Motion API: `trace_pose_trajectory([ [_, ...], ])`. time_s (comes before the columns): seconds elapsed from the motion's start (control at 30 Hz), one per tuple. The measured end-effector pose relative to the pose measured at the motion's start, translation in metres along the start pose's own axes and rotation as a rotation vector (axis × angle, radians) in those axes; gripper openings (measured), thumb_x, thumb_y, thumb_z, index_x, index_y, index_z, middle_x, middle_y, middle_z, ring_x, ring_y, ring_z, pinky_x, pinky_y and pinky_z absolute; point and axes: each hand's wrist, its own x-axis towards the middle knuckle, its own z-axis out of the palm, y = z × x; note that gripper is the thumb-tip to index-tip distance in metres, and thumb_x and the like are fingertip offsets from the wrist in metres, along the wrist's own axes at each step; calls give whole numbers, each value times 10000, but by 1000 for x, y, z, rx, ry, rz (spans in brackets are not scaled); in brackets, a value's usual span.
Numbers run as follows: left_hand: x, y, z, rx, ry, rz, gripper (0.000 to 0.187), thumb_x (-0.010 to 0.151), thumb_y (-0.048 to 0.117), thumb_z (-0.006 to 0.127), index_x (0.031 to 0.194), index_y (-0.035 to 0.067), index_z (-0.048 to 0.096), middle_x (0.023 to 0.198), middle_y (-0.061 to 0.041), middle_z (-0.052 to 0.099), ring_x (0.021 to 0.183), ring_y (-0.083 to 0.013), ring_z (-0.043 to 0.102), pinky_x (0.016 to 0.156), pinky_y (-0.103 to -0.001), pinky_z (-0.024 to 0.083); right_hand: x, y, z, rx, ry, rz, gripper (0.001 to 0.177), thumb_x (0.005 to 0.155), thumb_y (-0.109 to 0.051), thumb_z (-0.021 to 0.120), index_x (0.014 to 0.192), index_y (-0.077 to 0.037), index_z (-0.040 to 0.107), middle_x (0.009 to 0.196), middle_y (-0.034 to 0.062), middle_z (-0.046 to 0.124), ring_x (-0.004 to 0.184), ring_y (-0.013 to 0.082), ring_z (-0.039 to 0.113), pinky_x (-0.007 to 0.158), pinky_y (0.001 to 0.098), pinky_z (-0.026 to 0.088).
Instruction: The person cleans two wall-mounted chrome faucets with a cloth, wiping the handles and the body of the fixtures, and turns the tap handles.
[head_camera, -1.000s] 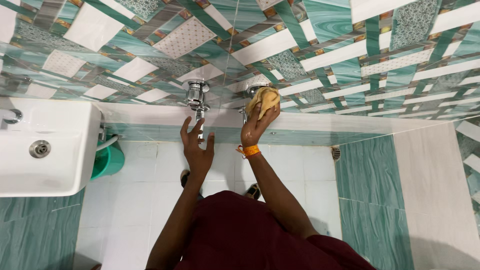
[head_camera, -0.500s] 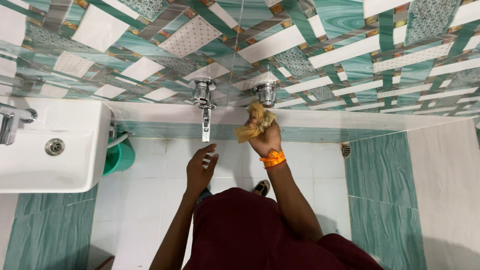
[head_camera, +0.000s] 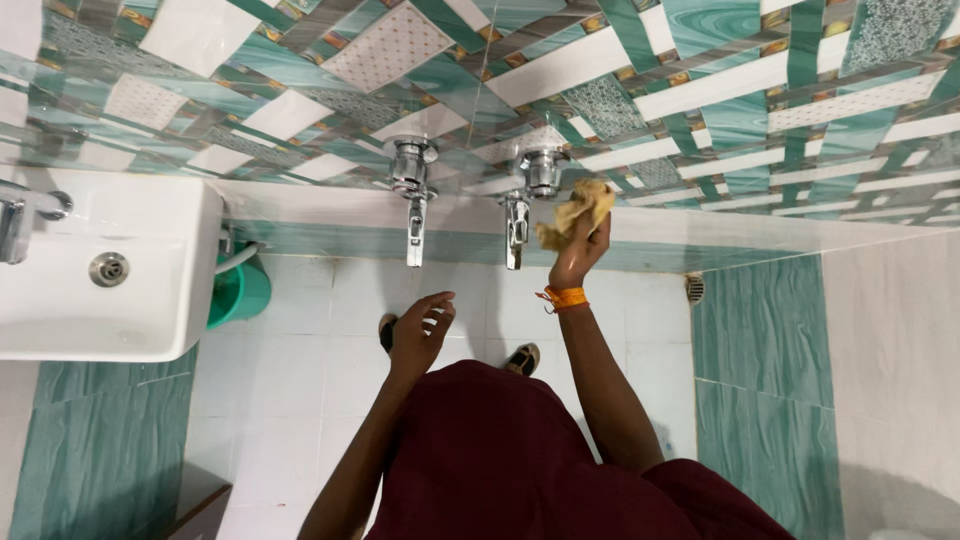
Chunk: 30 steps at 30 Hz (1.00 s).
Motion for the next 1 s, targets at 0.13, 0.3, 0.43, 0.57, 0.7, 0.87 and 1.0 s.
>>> trace_pose_trajectory([
  [0.13, 4, -8, 14, -87, -45, -35, 307, 964, 130, 682, 1269, 96, 694, 1054, -34, 740, 853, -106, 675, 654, -245, 539, -18, 64, -9, 68, -50, 309, 314, 1055, -92, 433, 1268, 31, 628, 1235, 159, 661, 1108, 271, 648, 899, 351, 548],
  [0.3, 1, -12, 24, -82, -115, -67, 285, 974, 140, 690, 1256, 101, 704, 1044, -32, 744, 848, -102, 681, 640, -247, 539, -56, 39, -3, -382, -282, 104, 192, 1021, -114, 627, 1091, 61, 666, 1244, 176, 605, 1018, 220, 658, 780, 305, 565],
  [0.43, 6, -22, 20, -81, -93, -51, 299, 959, 119, 670, 1255, 97, 705, 1024, -36, 747, 824, -111, 670, 631, -259, 533, -56, 45, -56, -246, -146, 261, 216, 1029, -125, 664, 1101, 73, 711, 1175, 219, 663, 1030, 229, 654, 846, 309, 576],
  [0.57, 8, -33, 22, -113, -30, -120, 267, 975, 115, 661, 1237, 89, 710, 1017, -29, 757, 854, -101, 685, 690, -246, 559, -41, 41, -46, -223, -15, 432, 246, 1045, -121, 669, 1256, -4, 715, 1175, 239, 703, 968, 258, 621, 801, 337, 506],
  [0.7, 12, -29, 21, -134, -54, -141, 259, 976, 104, 649, 1226, 80, 711, 1011, -30, 752, 855, -104, 684, 684, -247, 545, -39, -6, 14, -577, -353, -169, 170, 962, -59, 684, 1099, 31, 728, 1390, 246, 614, 1371, 347, 491, 1091, 440, 475],
  [0.87, 21, -26, 10, -99, -91, -139, 256, 984, 118, 653, 1233, 83, 703, 1035, -26, 742, 886, -96, 685, 691, -242, 561, -53, -22, -3, -545, -452, -165, 108, 965, -43, 669, 1060, -20, 716, 1380, 213, 649, 1295, 293, 597, 1047, 396, 542],
  [1.0, 17, -43, 12, -125, -9, -212, 252, 997, 111, 660, 1241, 65, 699, 1005, -51, 736, 858, -112, 670, 701, -251, 567, -66, 26, -40, 92, -163, 478, 251, 1017, -86, 552, 1211, 13, 676, 1067, 77, 717, 914, 149, 677, 798, 295, 582],
])
